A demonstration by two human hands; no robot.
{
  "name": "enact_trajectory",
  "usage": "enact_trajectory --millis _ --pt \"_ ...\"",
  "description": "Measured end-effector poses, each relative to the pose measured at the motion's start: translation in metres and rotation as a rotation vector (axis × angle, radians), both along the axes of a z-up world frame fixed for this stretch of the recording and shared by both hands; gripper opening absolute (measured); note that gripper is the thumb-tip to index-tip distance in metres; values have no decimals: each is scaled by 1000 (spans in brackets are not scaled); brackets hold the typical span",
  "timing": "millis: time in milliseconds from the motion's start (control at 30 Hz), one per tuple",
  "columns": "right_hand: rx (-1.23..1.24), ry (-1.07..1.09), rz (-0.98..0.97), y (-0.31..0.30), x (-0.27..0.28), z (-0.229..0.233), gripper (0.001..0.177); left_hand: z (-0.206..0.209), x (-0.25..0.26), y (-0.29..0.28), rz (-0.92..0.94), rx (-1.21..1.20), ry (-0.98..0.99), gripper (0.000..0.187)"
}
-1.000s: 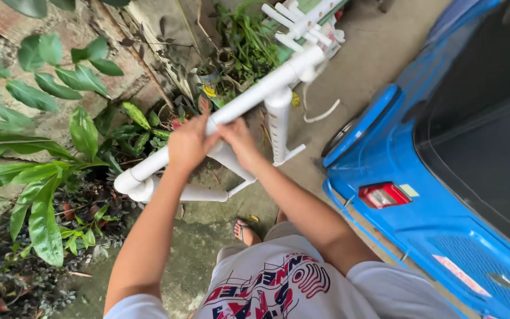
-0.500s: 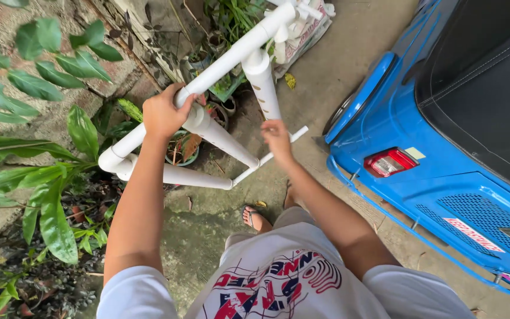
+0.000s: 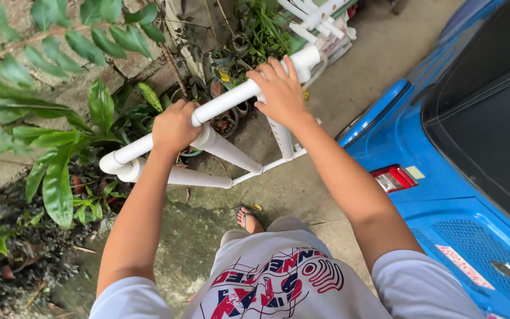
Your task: Assemble a structure using white PVC pipes and connectors.
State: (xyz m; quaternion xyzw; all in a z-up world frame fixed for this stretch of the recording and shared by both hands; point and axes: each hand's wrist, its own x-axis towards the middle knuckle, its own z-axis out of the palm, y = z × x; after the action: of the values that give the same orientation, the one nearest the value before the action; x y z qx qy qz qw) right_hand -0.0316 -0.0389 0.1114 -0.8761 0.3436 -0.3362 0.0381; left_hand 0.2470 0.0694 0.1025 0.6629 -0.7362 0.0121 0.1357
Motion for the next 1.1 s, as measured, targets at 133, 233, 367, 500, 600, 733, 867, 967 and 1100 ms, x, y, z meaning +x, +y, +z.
enact_trajectory --millis 133,233,367,500,600,733,867,967,1100 --pt "-45 140 73 6 -12 -14 50 2 -14 36 52 -21 -1 25" --pt "-29 148 128 20 -25 -3 42 5 -28 66 76 -27 -10 24" --pt "-59 91 168 41 -45 10 37 19 -56 101 97 -50 -25 23" --pt "-49 35 219 70 -62 14 36 41 -77 143 125 -57 -101 22" --pt "-53 -13 251 91 -61 10 40 49 -79 168 145 -114 -177 18" --pt "14 -47 306 133 -47 -3 44 45 -73 213 227 -140 -219 18" --pt "62 -13 361 167 -22 -14 48 28 -54 251 360 -167 -254 19" --pt "128 22 411 186 -4 -23 48 22 -43 277 417 -180 -297 16" --pt "181 94 507 214 21 -20 50 19 -26 307 487 -162 -326 16"
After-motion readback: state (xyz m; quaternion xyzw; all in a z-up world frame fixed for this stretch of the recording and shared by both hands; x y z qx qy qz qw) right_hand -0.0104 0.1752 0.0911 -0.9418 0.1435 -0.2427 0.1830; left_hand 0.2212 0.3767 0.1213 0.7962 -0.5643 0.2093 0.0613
